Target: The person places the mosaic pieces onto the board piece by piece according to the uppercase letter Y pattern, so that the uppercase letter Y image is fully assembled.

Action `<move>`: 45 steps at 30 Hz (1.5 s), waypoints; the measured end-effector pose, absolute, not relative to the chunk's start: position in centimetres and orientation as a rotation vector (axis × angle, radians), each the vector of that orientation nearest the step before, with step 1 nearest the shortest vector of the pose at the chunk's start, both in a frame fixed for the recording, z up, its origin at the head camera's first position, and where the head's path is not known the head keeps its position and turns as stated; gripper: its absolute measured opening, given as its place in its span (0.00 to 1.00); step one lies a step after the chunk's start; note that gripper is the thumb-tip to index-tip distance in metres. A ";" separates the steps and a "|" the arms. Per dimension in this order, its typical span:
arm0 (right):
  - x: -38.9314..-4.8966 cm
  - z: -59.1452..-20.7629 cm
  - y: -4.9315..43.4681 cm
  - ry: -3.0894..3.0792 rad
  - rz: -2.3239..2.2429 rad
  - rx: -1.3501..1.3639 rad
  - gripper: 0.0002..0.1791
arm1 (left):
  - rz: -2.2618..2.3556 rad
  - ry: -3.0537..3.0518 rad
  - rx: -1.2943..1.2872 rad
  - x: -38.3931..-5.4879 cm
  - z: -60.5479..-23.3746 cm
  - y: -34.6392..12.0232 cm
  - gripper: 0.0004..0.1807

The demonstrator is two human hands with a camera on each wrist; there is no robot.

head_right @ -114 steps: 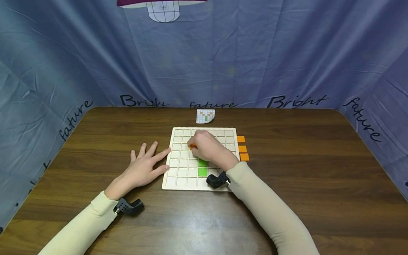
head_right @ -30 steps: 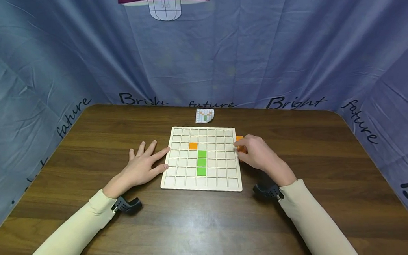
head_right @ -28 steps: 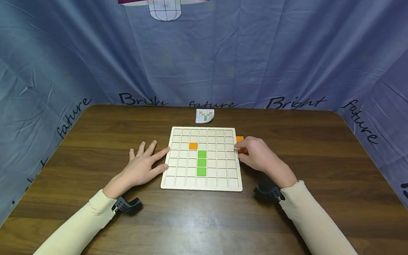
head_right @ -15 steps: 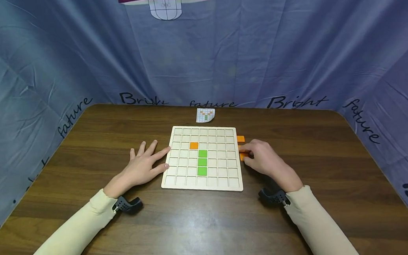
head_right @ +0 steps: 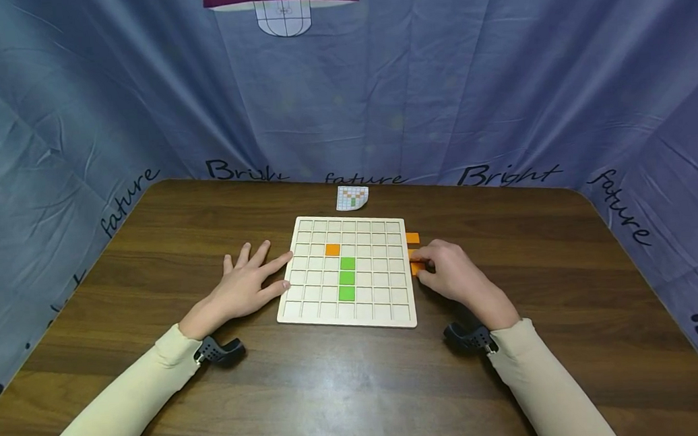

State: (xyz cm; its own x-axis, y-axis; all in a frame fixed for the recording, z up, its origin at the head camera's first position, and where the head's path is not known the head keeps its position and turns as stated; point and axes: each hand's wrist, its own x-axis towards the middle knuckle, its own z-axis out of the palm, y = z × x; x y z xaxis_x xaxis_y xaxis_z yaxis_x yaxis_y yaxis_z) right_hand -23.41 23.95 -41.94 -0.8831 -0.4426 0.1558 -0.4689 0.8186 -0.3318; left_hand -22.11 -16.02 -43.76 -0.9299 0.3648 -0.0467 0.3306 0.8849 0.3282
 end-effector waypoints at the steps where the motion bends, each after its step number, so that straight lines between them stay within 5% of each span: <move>1: -23.4 -41.9 23.9 -2.923 0.565 0.735 0.17 | 0.484 2.945 0.544 -22.1 -43.8 -16.0 0.33; 45: -22.9 -41.5 23.2 -3.004 0.450 0.730 0.15 | 0.466 2.954 0.524 -22.2 -43.8 -16.0 0.33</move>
